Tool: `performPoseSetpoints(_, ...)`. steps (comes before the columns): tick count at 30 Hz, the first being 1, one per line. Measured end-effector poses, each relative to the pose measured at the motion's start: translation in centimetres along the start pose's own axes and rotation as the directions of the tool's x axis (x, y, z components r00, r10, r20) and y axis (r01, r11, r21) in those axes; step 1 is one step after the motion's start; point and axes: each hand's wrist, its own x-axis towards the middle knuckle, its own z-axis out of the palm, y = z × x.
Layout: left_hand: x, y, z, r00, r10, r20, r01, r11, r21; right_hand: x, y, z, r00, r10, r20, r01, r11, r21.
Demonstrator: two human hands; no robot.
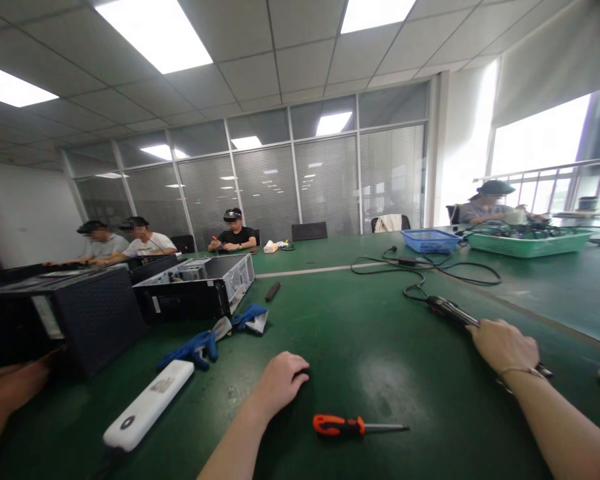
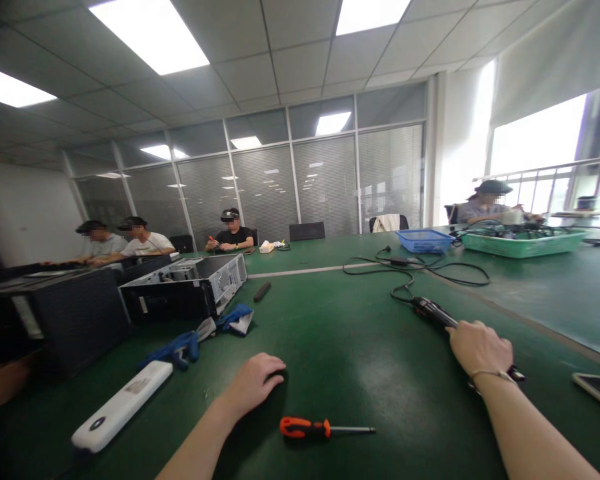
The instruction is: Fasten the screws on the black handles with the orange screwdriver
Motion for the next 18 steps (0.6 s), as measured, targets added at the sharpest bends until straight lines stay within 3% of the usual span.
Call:
performPoseSetpoints(5,-0.04,-0.01,0.06,1.0,-0.004,-0.006,0.004,1.0,-0.007,0.14,0.3,-0.09,1.0,0.01,0.006,-0.01,0.999,0.044)
performPoseSetpoints(13,-0.02,0.15,0.01,1.0,-0.003,-0.003,0.003,1.0,-0.005,0.75,0.72,-0.42,0.989,0.085,0.119,-0.101,0.987,0.129)
performPoseSetpoints(18,0.03,-0.31,0.29,1.0,-0.006,-0.008,0.006,1.0,-0.003,0.76,0.42,-0.79,0.989,0.039,0.14,-0.055,0.992,0.114)
